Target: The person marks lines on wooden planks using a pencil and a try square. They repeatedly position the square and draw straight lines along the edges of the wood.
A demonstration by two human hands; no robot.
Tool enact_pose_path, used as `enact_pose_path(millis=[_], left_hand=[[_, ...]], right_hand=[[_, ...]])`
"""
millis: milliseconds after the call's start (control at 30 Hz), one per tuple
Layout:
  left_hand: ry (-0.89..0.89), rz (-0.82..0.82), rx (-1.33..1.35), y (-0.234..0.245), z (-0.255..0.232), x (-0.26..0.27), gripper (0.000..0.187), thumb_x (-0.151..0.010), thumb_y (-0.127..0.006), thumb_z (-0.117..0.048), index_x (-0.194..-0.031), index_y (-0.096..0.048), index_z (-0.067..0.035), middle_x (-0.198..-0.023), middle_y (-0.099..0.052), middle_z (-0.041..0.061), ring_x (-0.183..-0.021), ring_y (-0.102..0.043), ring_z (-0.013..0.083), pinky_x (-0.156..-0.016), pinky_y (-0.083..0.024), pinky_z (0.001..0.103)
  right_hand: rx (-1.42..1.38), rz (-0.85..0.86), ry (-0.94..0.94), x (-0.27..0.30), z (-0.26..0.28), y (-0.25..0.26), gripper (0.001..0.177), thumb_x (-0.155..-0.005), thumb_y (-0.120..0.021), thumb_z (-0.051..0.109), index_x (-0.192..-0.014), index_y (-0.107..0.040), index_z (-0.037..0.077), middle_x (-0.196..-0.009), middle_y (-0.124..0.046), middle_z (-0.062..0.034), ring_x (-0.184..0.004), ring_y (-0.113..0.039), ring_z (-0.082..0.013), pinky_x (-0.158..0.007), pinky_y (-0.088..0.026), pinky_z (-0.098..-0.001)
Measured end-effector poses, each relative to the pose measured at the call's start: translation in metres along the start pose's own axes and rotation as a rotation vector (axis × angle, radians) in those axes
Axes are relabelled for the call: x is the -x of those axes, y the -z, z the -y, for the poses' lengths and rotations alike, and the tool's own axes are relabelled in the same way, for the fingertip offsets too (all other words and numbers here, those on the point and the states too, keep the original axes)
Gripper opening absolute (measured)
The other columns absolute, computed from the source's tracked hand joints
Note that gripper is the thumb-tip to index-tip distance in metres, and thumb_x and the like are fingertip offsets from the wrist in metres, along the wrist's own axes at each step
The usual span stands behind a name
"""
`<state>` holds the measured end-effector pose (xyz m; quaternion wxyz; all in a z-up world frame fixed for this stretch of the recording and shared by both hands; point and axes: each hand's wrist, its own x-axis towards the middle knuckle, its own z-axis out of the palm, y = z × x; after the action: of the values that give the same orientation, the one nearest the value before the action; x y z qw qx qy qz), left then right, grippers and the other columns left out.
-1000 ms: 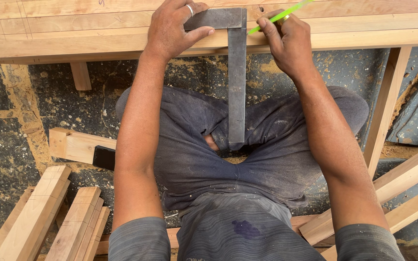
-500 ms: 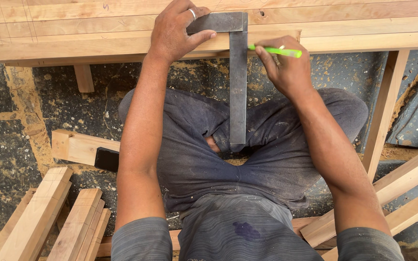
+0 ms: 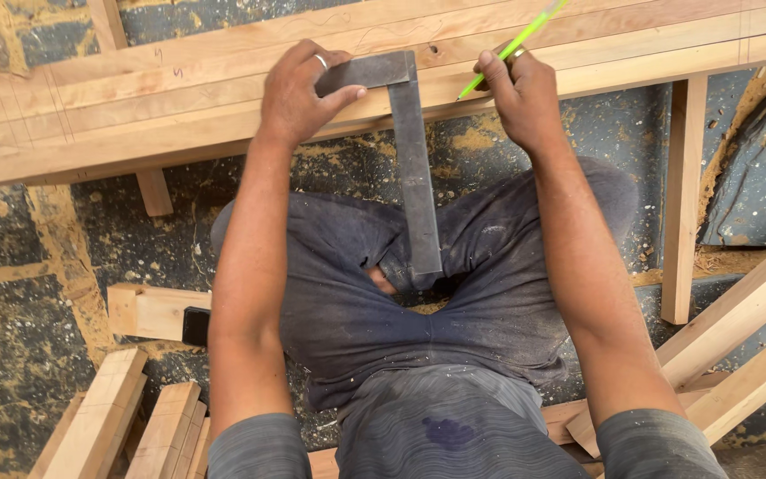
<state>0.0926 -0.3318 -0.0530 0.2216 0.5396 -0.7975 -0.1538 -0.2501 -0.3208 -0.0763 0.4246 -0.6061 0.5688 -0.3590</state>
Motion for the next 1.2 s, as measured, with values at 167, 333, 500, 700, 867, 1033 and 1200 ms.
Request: enact_pose_path(millis=[167, 333, 500, 700, 867, 1033, 1200], left_hand=[[0.006, -0.005, 0.04, -0.021, -0.018, -0.014, 0.048, -0.083, -0.091, -0.047, -0.114, -0.078, -0.012, -0.101, -0.067, 0.004, -0.098, -0.066, 0.0248, -0.084, -0.055, 0.042], [0.005, 0.012, 0.053, -0.023, -0.022, -0.016, 0.048, -0.084, -0.09, -0.044, -0.116, -0.076, -0.012, -0.103, -0.067, 0.005, -0.099, -0.066, 0.0256, -0.084, -0.056, 0.042], [-0.082, 0.03, 0.044, -0.022, -0.018, -0.013, 0.048, -0.091, -0.087, -0.039, -0.126, -0.073, -0.009, -0.11, -0.068, 0.006, -0.104, -0.065, 0.0255, -0.089, -0.056, 0.04], [-0.097, 0.016, -0.046, -0.026, -0.021, -0.011, 0.053, -0.093, -0.081, -0.049, -0.13, -0.073, -0.013, -0.115, -0.072, 0.002, -0.104, -0.064, 0.0207, -0.088, -0.057, 0.035], [-0.103, 0.009, -0.091, -0.026, -0.024, -0.012, 0.052, -0.093, -0.078, -0.053, -0.13, -0.074, -0.017, -0.119, -0.073, -0.003, -0.105, -0.064, 0.0169, -0.087, -0.058, 0.033], [-0.097, 0.01, -0.095, -0.026, -0.025, -0.011, 0.051, -0.093, -0.078, -0.053, -0.129, -0.074, -0.018, -0.12, -0.073, -0.004, -0.104, -0.063, 0.0168, -0.087, -0.058, 0.033], [-0.109, 0.004, -0.085, -0.025, -0.025, -0.013, 0.05, -0.093, -0.079, -0.052, -0.129, -0.074, -0.017, -0.12, -0.074, -0.004, -0.104, -0.063, 0.0172, -0.087, -0.058, 0.033]], right_hand=[[0.088, -0.043, 0.084, 0.0, 0.016, 0.0, 0.039, -0.112, -0.061, 0.032, -0.103, -0.073, -0.003, -0.086, -0.075, -0.0131, -0.077, -0.072, -0.0208, -0.069, -0.055, -0.0345], [0.259, -0.036, 0.17, 0.002, 0.022, 0.001, 0.038, -0.113, -0.062, 0.031, -0.097, -0.071, -0.002, -0.082, -0.069, -0.0171, -0.077, -0.067, -0.0334, -0.069, -0.05, -0.0441], [0.285, -0.024, 0.198, 0.003, 0.023, 0.003, 0.039, -0.113, -0.063, 0.033, -0.095, -0.071, 0.0, -0.085, -0.067, -0.0186, -0.079, -0.066, -0.037, -0.07, -0.049, -0.0469], [0.291, -0.023, 0.183, 0.003, 0.023, 0.003, 0.039, -0.113, -0.063, 0.032, -0.094, -0.07, -0.001, -0.083, -0.066, -0.019, -0.077, -0.065, -0.0362, -0.069, -0.048, -0.0467], [0.277, -0.021, 0.177, 0.003, 0.022, 0.002, 0.038, -0.113, -0.062, 0.032, -0.096, -0.071, 0.0, -0.082, -0.065, -0.0171, -0.075, -0.066, -0.0322, -0.066, -0.048, -0.045], [0.291, -0.023, 0.174, 0.004, 0.022, 0.001, 0.04, -0.114, -0.063, 0.033, -0.094, -0.07, -0.001, -0.082, -0.065, -0.0173, -0.074, -0.065, -0.0323, -0.066, -0.048, -0.0451], [0.303, -0.027, 0.2, 0.004, 0.02, 0.001, 0.04, -0.114, -0.063, 0.033, -0.093, -0.07, -0.001, -0.082, -0.065, -0.017, -0.074, -0.065, -0.0323, -0.066, -0.048, -0.0456]])
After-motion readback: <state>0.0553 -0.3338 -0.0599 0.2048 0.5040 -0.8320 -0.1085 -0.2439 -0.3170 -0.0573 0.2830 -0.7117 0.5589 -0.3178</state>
